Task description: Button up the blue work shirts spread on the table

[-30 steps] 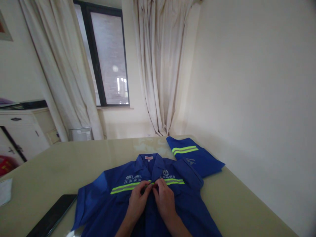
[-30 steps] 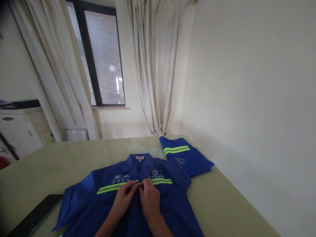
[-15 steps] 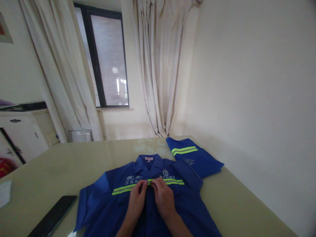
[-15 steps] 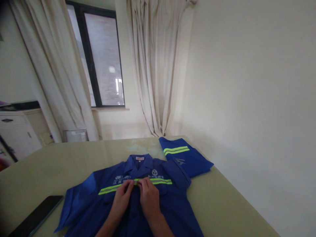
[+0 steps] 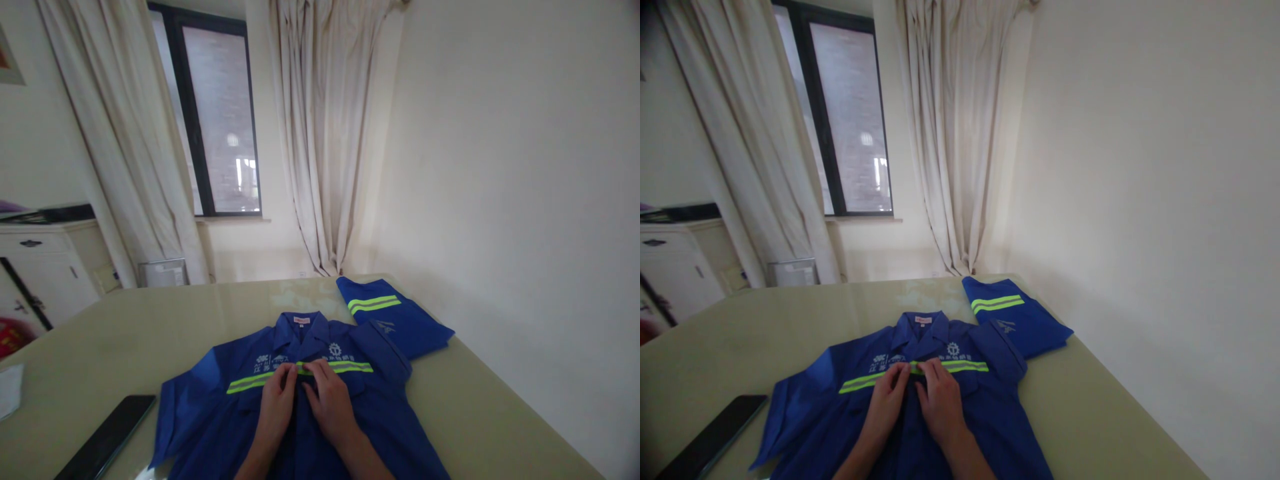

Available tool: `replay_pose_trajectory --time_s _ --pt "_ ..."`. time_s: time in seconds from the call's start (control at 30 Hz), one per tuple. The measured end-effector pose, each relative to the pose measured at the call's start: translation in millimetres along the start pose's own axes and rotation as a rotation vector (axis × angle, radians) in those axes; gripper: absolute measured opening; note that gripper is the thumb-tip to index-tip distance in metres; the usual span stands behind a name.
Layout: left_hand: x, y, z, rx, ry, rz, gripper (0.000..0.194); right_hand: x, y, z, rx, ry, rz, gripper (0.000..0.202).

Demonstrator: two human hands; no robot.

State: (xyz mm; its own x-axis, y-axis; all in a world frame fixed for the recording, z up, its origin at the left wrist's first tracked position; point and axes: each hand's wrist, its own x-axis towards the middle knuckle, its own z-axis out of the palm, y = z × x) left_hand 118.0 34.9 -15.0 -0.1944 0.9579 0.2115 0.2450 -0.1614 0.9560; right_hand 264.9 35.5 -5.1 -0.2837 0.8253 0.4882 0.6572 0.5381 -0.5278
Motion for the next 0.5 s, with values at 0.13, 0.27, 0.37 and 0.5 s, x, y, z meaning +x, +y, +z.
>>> replay_pose_trajectory --time_s 0.13,0.27,0.37,0.5 --pt "0 2 0.8 -0.016 0.006 0.029 0.050 -1 3 6 -0.109 0.038 -0.031 0.030" --pt "-2 3 2.4 0.000 -0.019 0.042 0.051 -1 6 9 -0.109 0.072 -0.048 0.023" --pt "-3 3 3.2 0.039 -0.059 0.047 0.050 -1 9 9 -0.115 0.085 -0.017 0.017" --pt "-4 1 2.2 0.057 -0.113 0.101 0.047 -2 12 10 -0.151 0.112 0.023 0.024"
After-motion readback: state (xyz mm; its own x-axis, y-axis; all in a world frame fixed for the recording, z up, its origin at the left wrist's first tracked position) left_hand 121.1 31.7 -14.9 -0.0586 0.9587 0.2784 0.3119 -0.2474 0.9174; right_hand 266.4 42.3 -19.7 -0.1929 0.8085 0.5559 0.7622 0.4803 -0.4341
